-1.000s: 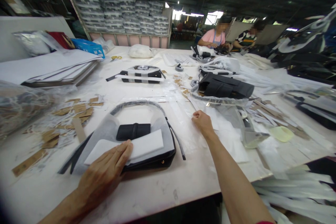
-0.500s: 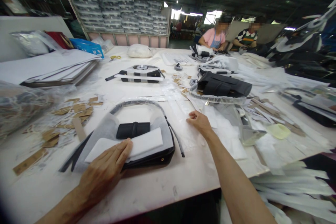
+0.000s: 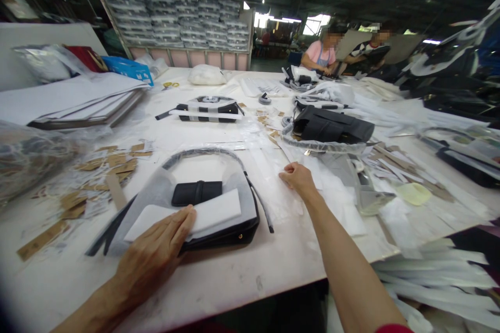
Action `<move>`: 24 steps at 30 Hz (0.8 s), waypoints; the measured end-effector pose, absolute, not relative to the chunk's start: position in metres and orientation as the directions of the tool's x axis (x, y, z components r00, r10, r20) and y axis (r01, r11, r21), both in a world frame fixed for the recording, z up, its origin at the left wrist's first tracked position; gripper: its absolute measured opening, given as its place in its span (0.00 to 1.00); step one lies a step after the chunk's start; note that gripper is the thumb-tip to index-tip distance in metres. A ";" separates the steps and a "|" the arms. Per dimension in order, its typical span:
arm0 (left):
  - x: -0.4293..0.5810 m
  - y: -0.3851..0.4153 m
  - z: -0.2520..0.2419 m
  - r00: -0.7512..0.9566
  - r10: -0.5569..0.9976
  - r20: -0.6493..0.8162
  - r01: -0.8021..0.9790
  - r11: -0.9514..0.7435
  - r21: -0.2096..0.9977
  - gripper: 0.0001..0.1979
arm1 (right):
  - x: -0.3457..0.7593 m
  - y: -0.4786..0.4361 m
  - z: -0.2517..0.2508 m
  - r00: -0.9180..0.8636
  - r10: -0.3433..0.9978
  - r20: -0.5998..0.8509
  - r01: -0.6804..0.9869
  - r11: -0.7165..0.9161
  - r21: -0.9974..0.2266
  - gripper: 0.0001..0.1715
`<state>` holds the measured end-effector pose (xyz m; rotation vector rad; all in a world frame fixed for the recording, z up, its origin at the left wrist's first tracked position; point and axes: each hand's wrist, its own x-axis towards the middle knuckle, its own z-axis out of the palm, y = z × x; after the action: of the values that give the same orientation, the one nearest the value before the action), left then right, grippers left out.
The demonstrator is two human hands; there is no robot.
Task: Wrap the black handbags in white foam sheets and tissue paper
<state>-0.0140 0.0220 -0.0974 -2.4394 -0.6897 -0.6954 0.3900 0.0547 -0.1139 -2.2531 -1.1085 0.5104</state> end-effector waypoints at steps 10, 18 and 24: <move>-0.014 0.022 -0.098 0.750 0.322 0.577 0.576 -0.748 -0.331 0.21 | 0.381 0.066 -0.112 0.584 0.811 0.039 0.686 -0.467 -0.558 0.06; -0.015 0.023 -0.100 0.747 0.322 0.581 0.579 -0.745 -0.332 0.21 | 0.392 0.053 -0.116 0.644 0.754 -0.126 0.415 -0.483 -0.771 0.05; -0.015 0.022 -0.102 0.742 0.322 0.588 0.580 -0.749 -0.321 0.21 | 0.398 0.049 -0.122 0.652 0.749 -0.118 0.269 -0.373 -0.888 0.08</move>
<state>-0.0152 0.0222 -0.1023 -2.4469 -0.6826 -0.7008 0.3979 0.0486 -0.1216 -1.9370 -0.7988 0.6485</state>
